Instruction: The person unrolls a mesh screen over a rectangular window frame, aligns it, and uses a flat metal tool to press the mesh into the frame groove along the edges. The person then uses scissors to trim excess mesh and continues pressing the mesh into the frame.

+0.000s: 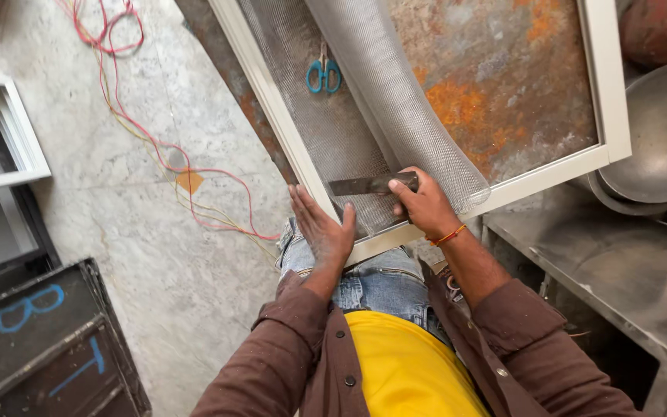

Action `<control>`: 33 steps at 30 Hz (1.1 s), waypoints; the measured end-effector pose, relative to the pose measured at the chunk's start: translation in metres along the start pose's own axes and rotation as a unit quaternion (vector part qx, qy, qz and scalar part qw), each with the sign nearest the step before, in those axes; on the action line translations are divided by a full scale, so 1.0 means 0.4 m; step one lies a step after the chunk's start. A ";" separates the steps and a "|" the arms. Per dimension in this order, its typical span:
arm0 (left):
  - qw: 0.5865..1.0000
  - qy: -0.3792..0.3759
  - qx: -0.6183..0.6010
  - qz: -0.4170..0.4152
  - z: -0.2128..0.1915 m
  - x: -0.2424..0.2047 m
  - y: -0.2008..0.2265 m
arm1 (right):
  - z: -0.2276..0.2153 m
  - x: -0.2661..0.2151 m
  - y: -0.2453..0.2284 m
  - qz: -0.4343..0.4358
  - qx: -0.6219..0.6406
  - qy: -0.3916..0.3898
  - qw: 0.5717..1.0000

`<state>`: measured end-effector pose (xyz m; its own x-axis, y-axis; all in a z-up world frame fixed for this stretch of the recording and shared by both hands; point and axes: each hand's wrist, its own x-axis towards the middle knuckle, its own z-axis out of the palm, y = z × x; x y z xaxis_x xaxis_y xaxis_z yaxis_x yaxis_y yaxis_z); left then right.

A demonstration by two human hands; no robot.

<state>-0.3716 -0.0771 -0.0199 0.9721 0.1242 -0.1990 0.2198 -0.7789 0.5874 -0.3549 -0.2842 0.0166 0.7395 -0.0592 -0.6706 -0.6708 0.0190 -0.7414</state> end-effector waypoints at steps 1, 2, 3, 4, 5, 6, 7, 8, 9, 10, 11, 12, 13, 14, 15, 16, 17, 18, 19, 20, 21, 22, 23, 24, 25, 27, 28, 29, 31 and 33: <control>1.000 0.018 -0.019 -0.009 0.020 -0.011 -0.006 | 0.000 0.002 0.003 0.006 -0.002 -0.003 1.000; 0.999 0.028 -0.024 -0.004 0.034 -0.013 -0.011 | 0.001 0.009 0.004 0.010 -0.003 -0.006 1.000; 0.999 0.038 -0.028 0.001 0.045 -0.013 -0.016 | 0.002 0.016 0.006 0.014 -0.005 -0.009 1.000; 0.998 0.047 -0.032 0.006 0.050 -0.015 -0.024 | 0.007 0.022 0.010 0.007 0.001 -0.021 1.000; 0.998 0.050 -0.030 0.012 0.052 -0.016 -0.032 | 0.013 0.027 0.016 0.001 0.006 -0.033 0.999; 0.998 0.052 -0.030 0.019 0.056 -0.018 -0.037 | 0.010 0.032 0.019 -0.006 0.011 -0.043 0.999; 0.998 0.054 -0.031 0.025 0.057 -0.023 -0.040 | 0.006 0.036 0.021 -0.001 0.005 -0.041 0.999; 0.998 0.056 -0.027 0.028 0.058 -0.022 -0.042 | 0.001 0.046 0.016 -0.001 -0.002 -0.039 0.999; 0.998 0.057 -0.023 0.030 0.059 -0.022 -0.043 | -0.004 0.056 0.009 0.000 -0.009 -0.038 0.999; 0.998 0.056 -0.019 0.033 0.060 -0.022 -0.044 | -0.007 0.059 0.003 0.001 -0.004 -0.042 0.999; 0.998 0.053 -0.018 0.031 0.062 -0.023 -0.044 | -0.007 0.059 -0.005 0.003 0.001 -0.046 0.999; 0.998 0.050 -0.016 0.029 0.064 -0.022 -0.044 | 0.002 0.055 -0.012 0.004 0.007 -0.051 0.999; 0.998 0.047 -0.015 0.028 0.068 -0.020 -0.044 | 0.015 0.046 -0.020 0.005 -0.006 -0.031 0.999; 0.998 0.054 -0.010 0.029 0.065 -0.022 -0.047 | 0.037 0.029 -0.024 0.007 -0.017 -0.014 1.000; 0.998 0.060 -0.005 0.030 0.064 -0.024 -0.050 | 0.069 0.007 -0.025 0.010 -0.028 0.004 1.000; 0.997 0.066 -0.004 0.034 0.067 -0.024 -0.050 | 0.111 -0.024 -0.019 -0.060 -0.109 0.057 0.991; 0.997 0.065 -0.002 0.033 0.066 -0.027 -0.051 | 0.163 -0.066 -0.009 -0.130 -0.188 0.108 0.968; 0.997 0.066 -0.002 0.034 0.069 -0.022 -0.049 | 0.191 -0.092 -0.008 -0.203 -0.264 0.158 0.930; 0.997 0.067 -0.002 0.036 0.072 -0.019 -0.046 | 0.194 -0.101 -0.015 -0.207 -0.263 0.158 0.929; 0.997 0.066 -0.003 0.035 0.072 -0.016 -0.044 | 0.195 -0.106 -0.022 -0.214 -0.262 0.159 0.928; 0.997 0.064 -0.005 0.035 0.072 -0.016 -0.042 | 0.189 -0.106 -0.029 -0.220 -0.260 0.160 0.927; 0.998 0.060 -0.007 0.036 0.068 -0.018 -0.045 | 0.178 -0.101 -0.036 -0.153 -0.215 0.149 0.953; 0.997 0.064 -0.006 0.041 0.065 -0.020 -0.047 | 0.154 -0.089 -0.046 -0.086 -0.168 0.135 0.973; 0.997 0.066 -0.004 0.045 0.063 -0.023 -0.046 | 0.129 -0.074 -0.055 -0.016 -0.120 0.118 0.986; 0.996 0.068 -0.003 0.049 0.061 -0.025 -0.045 | 0.111 -0.061 -0.061 -0.028 -0.115 0.122 0.985; 0.996 0.073 -0.004 0.058 0.059 -0.030 -0.043 | 0.083 -0.036 -0.061 -0.051 -0.108 0.127 0.985; 0.995 0.075 -0.005 0.063 0.056 -0.028 -0.041 | 0.075 -0.021 -0.062 -0.056 -0.096 0.109 0.988; 0.995 0.074 -0.005 0.060 0.054 -0.025 -0.039 | 0.069 -0.005 -0.063 -0.061 -0.084 0.090 0.991; 0.996 0.073 -0.005 0.054 0.052 -0.025 -0.038 | 0.058 0.024 -0.059 -0.061 -0.054 0.049 0.995; 0.996 0.067 -0.002 0.050 0.055 -0.023 -0.039 | 0.053 0.047 -0.055 -0.052 -0.017 0.004 0.998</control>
